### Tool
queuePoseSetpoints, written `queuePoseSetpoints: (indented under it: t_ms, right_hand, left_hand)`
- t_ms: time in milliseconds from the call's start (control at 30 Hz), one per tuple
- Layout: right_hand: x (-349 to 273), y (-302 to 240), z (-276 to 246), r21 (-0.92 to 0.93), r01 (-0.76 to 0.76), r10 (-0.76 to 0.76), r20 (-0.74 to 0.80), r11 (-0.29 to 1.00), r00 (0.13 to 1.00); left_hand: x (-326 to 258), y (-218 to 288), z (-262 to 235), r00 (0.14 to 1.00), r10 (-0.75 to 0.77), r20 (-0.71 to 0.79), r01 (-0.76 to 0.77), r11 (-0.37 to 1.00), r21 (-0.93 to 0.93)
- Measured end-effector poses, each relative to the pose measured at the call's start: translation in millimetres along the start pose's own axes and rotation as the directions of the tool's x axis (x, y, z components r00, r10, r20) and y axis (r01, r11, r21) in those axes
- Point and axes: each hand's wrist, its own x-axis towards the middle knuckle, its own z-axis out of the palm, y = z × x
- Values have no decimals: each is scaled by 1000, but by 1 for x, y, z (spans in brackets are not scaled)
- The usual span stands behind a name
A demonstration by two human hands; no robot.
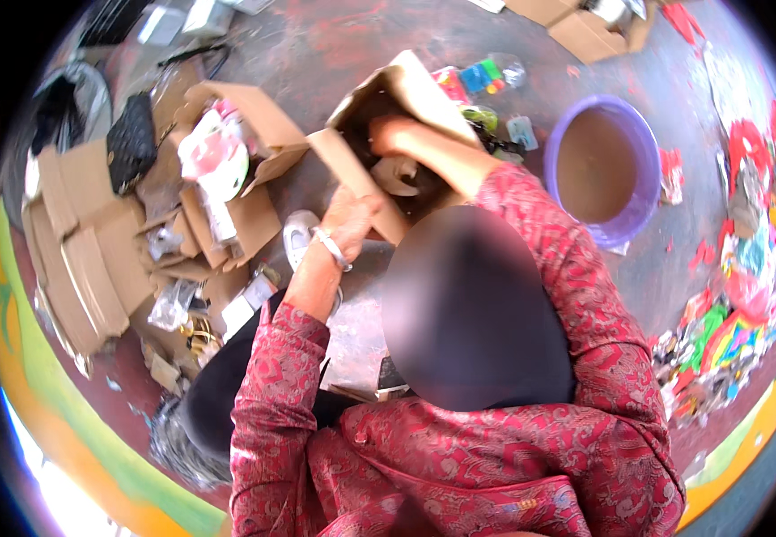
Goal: The person sits on the floor and wipes various small items with a white cloth. They pick up a black object, a green object, and a yellow object from a cardboard box, wipe each one, and place them back into the box.
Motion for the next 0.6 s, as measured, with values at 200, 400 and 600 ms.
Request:
queuePoseSetpoints:
  t_ms: [200,400,600]
  right_hand:
    - [-15,-45,19,-152,-86,72,-96,985,993]
    - [-67,-69,-11,-377,60,-207,-361,924,909]
    - [-180,1,-97,505,295,56,-569,811,821]
  left_hand:
    - [-1,-10,-19,977,-106,-184,107,994,-5]
    - [3,17,-27,988,-28,-152,35,999,40]
    - [27,44,-47,995,-63,-81,70,993,96]
